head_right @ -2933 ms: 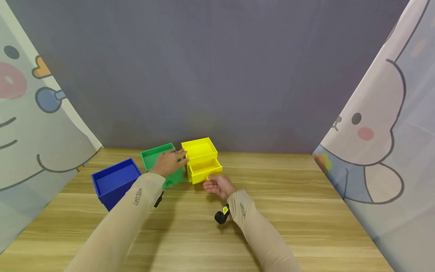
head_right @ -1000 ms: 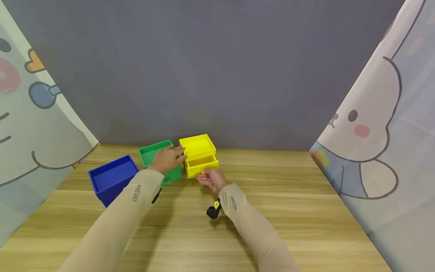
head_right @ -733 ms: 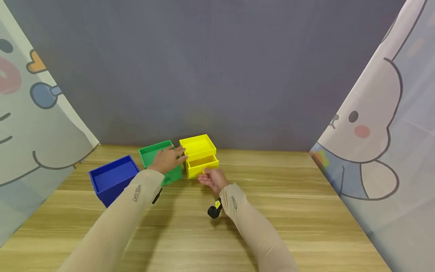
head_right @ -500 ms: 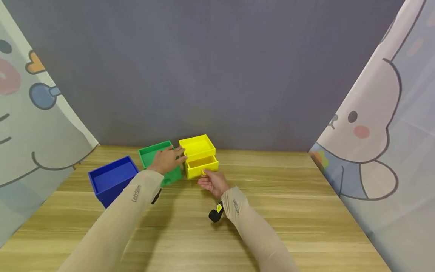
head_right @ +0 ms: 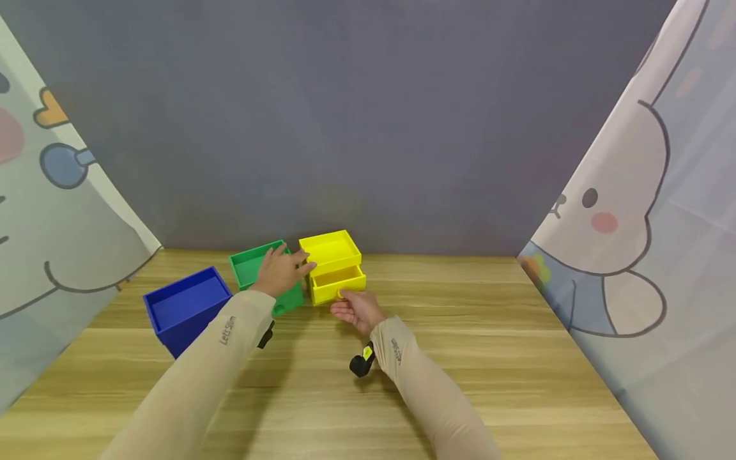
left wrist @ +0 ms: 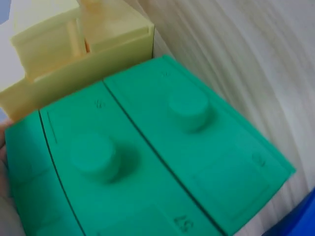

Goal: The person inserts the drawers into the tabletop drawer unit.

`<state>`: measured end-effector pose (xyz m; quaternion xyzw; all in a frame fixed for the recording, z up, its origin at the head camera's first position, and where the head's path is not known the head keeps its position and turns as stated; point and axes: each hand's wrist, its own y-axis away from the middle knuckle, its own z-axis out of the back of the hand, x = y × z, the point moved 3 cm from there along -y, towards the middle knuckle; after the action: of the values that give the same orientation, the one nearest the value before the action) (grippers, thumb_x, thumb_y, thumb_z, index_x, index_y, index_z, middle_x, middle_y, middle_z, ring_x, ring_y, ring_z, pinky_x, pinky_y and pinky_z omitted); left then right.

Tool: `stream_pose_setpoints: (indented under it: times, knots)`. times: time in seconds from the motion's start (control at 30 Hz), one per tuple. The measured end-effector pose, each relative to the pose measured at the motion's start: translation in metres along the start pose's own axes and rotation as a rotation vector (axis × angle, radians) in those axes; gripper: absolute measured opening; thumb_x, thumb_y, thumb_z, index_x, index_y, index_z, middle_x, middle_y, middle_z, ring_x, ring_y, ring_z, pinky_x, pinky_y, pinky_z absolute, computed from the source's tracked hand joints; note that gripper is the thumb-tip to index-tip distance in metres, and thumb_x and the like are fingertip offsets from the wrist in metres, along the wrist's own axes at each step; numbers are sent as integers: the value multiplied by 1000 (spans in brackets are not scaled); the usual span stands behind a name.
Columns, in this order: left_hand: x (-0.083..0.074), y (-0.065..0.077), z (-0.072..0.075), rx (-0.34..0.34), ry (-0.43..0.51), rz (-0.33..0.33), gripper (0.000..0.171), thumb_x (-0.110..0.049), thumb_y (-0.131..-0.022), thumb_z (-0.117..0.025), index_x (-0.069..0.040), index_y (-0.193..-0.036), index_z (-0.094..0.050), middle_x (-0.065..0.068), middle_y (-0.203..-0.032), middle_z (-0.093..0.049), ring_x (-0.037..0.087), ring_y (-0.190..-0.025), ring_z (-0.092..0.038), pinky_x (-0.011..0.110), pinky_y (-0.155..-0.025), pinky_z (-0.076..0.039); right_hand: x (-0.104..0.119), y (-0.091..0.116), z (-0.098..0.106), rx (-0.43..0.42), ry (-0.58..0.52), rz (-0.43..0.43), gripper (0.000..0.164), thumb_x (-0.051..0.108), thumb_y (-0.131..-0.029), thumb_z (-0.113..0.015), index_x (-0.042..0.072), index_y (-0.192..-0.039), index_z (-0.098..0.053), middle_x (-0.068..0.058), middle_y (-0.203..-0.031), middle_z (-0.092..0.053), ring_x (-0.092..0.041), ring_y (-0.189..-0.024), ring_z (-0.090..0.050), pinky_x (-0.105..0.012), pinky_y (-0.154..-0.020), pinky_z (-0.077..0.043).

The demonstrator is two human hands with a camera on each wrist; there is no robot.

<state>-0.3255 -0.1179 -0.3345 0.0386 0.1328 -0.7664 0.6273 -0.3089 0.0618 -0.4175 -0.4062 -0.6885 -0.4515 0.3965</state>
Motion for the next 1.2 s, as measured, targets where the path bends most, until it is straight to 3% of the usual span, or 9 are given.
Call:
stream_pose_setpoints:
  times: [0.13, 0.33, 0.67, 0.77, 1.03, 1.2]
  knots:
    - [1, -1, 2, 31, -4, -10, 50, -42, -98, -52, -10, -136, -56, 10, -90, -73, 39, -136, -33, 59, -110, -20, 1, 4, -3, 23, 9, -8, 38, 14, -101, -47, -19, -120, -47, -4, -71, -67, -10, -63, -66, -22, -67, -56]
    - [0, -4, 1, 32, -48, -33, 51, -44, -98, -51, -10, -136, -56, 4, -60, -63, 38, -132, -40, 55, -106, -32, 3, 0, 2, 61, 25, 13, 35, 13, -101, -46, -17, -117, -48, -4, -71, -67, -10, -62, -66, -22, -65, -56]
    - [1, -7, 2, 76, -73, -5, 51, -46, -98, -50, -13, -136, -56, 5, -72, -69, 36, -131, -42, 56, -104, -34, 7, -4, 14, 112, 89, 10, 43, 17, -101, -49, -24, -114, -48, -4, -66, -67, -9, -58, -66, -20, -58, -55]
    - [1, -6, 4, 78, -67, -10, 50, -45, -98, -50, -12, -137, -56, 6, -78, -71, 37, -131, -42, 56, -104, -34, 9, -4, 13, 93, 91, 14, 42, 17, -100, -49, -24, -114, -49, -4, -66, -67, -9, -58, -66, -20, -58, -55]
    - [0, -3, 6, 119, -69, 8, 51, -44, -99, -48, -13, -139, -53, 5, -73, -70, 36, -133, -39, 58, -106, -29, 6, -9, 4, 52, 54, 11, 35, 16, -102, -48, -17, -112, -53, -4, -68, -68, -10, -59, -66, -21, -61, -56]
    - [-1, -5, 5, 127, -84, 10, 52, -46, -99, -46, -15, -141, -52, 5, -86, -73, 35, -134, -39, 56, -106, -30, 8, -12, 2, 22, 59, 11, 33, 17, -102, -47, -14, -108, -55, -3, -68, -66, -9, -58, -65, -20, -58, -55]
